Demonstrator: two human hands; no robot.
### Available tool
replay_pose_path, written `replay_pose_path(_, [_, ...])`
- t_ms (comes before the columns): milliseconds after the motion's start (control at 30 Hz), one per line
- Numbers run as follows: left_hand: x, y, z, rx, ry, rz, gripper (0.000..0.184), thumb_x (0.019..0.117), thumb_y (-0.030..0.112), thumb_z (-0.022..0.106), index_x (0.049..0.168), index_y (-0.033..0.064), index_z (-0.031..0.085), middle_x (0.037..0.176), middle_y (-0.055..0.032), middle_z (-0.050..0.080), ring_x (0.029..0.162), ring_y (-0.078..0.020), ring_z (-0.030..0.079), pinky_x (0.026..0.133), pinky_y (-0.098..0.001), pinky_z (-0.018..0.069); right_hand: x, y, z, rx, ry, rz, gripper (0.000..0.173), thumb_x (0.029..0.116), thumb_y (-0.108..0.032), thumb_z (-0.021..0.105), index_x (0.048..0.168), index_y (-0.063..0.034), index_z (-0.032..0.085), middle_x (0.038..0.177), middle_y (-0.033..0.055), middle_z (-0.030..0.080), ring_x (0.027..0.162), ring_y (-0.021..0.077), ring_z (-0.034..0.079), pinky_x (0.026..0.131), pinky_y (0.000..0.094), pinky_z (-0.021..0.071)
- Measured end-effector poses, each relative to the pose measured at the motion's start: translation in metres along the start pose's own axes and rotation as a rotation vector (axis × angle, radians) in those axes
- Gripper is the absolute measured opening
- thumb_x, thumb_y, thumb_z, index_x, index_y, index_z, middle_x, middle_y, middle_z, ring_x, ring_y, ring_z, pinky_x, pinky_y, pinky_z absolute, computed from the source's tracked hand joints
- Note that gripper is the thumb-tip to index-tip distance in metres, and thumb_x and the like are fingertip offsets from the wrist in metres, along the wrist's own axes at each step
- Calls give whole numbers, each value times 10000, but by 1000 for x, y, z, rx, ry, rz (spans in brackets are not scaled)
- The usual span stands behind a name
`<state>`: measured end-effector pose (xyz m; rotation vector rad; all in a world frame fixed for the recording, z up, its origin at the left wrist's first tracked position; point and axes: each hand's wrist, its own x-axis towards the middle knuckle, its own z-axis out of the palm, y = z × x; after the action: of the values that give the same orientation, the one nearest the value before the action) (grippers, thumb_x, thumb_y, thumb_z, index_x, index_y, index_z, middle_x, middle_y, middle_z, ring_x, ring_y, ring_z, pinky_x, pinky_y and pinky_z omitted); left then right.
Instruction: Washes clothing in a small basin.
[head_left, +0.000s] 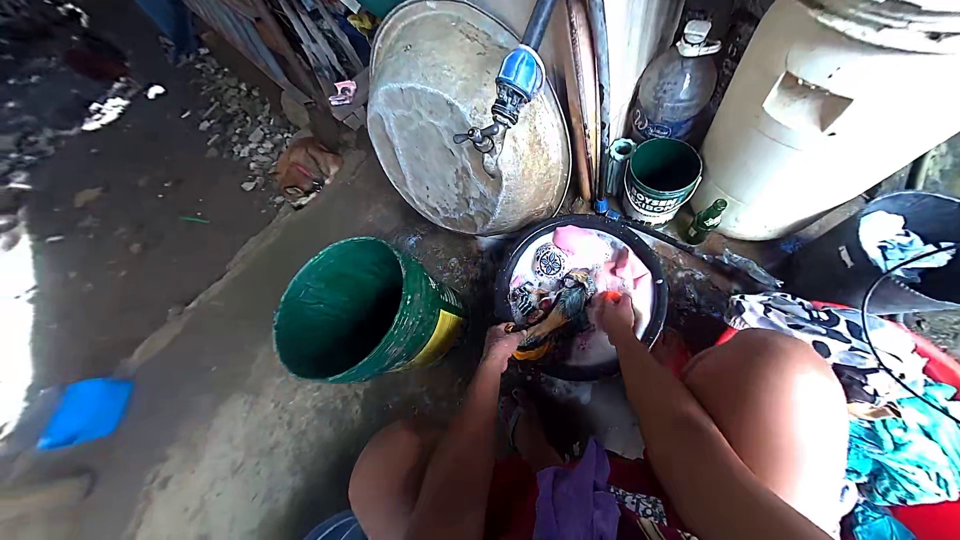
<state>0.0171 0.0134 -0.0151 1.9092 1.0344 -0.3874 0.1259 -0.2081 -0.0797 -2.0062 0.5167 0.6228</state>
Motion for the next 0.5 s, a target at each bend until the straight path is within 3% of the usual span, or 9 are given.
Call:
replay_pose_path(100, [-4,17,-6,469,-7,29,459,907,285,776,1234,-18,664,1285,-254,630,1224,-371,598,1054,-528,458,12,22,-2,-36,-16,-18,433,1108,-224,421,1446,32,506,1416,281,573,1369,381,536,1158,509,411])
replay_pose_path(167, [-4,20,-7,530,-32,33,486,910,346,772,1206,-24,664,1256,-255,635,1197,-371,607,1039,-535,462,21,30,-2,-72,11,-29,414,1109,-229,415,1389,31,575,1382,269,608,1353,378,552,1157,506,409])
replay_pose_path(267, [-4,16,2,101,-27,154,452,912,223,780,1211,-78,625,1217,-261,627,1133,-328,600,999,-483,474,21,33,-3,-87,-1,-50,419,1118,-231,392,1356,45,598,1377,290,602,1354,396,545,1160,504,397])
replay_pose_path(300, [-5,15,7,-110,-54,149,476,923,148,757,1291,-90,571,1287,-257,601,1183,-304,587,1023,-453,478,17,31,-1,-54,2,-59,439,1119,-252,382,1318,56,624,1366,300,603,1348,405,542,1157,513,393])
replay_pose_path(333, [-6,16,13,-314,-92,119,519,944,76,709,1381,-88,483,1352,-252,558,1220,-290,567,1033,-440,480,9,26,1,-19,7,-69,483,1122,-293,363,1262,66,653,1350,303,608,1336,409,546,1145,531,397])
replay_pose_path(400, [-11,19,28,-614,-146,48,415,992,9,589,1381,-29,450,1320,-206,548,1157,-259,569,971,-438,503,-15,8,5,-14,-14,-108,573,1118,-391,319,1256,40,670,1344,279,626,1313,402,574,1124,574,420])
replay_pose_path(467, [-19,23,37,-758,-270,-34,337,1090,124,428,1409,31,482,1319,-158,580,1150,-237,588,965,-434,504,-54,-23,15,-33,-75,-207,618,1112,-448,303,1224,16,696,1248,255,689,1233,396,636,1069,598,463])
replay_pose_path(500, [-24,23,41,-804,-309,-72,338,1117,217,354,1365,53,514,1228,-132,633,1074,-220,628,910,-417,530,-77,-37,22,-13,-126,-296,611,1110,-439,313,1176,19,713,1180,245,714,1176,385,665,1043,592,487])
